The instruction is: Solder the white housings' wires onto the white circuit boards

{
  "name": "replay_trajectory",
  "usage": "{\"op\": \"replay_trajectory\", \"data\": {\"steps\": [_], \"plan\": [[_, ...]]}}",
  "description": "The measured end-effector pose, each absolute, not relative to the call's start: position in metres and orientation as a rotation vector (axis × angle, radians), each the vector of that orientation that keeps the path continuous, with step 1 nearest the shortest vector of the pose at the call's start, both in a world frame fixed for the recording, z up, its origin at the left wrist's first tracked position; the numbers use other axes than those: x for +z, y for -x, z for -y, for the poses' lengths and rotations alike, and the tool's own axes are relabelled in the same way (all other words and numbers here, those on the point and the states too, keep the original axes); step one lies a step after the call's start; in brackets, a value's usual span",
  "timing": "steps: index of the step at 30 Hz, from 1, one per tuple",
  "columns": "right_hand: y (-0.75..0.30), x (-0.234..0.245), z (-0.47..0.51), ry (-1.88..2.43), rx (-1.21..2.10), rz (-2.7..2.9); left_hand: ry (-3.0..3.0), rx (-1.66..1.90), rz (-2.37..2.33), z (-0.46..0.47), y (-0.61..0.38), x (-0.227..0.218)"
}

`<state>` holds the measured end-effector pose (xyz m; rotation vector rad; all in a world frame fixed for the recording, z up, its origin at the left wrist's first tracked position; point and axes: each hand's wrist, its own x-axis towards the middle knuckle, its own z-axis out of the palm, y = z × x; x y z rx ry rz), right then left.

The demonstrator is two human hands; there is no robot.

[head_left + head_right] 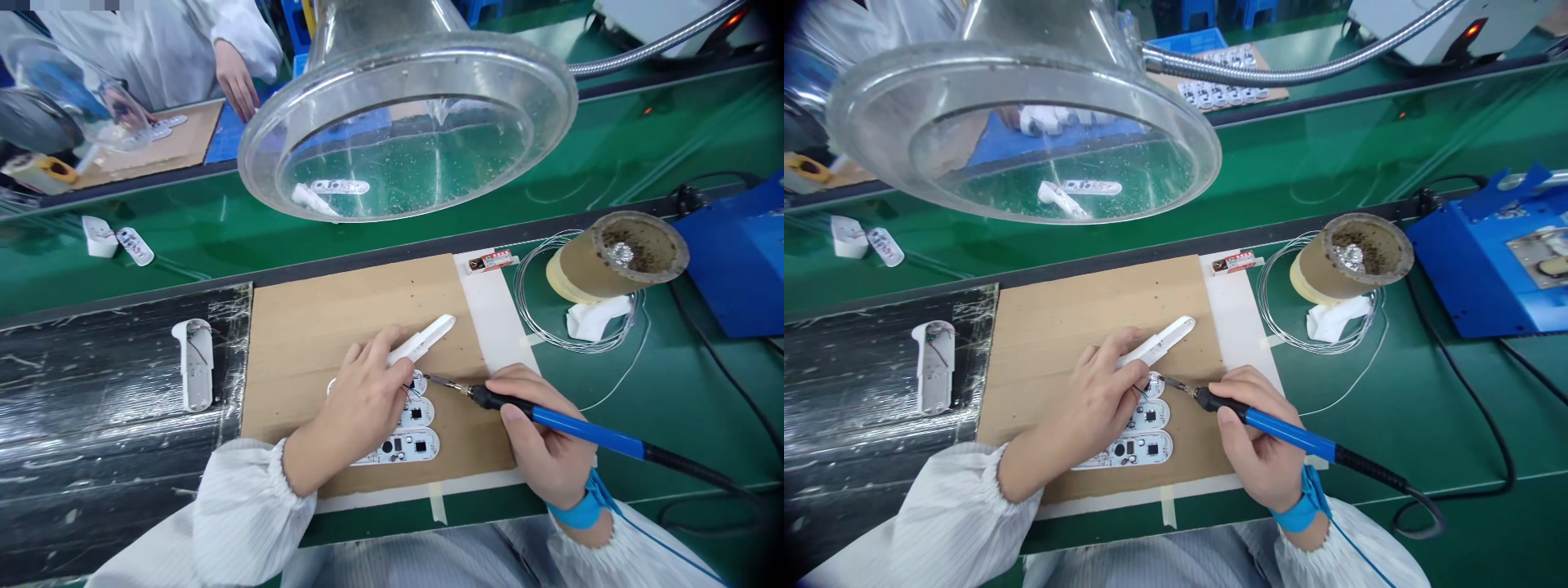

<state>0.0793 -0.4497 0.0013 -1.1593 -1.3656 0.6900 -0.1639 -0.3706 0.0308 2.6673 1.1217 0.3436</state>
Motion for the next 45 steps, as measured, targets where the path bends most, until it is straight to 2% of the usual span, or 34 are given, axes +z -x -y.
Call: {"op": "replay_trajectory", "data": {"steps": [45], "plan": [[-0.0805, -0.0005, 0.4493, 1.197, 0.645, 1.261, -2.561, 0.389, -1.187, 0.3642, 0.1712, 0.0296]]}}
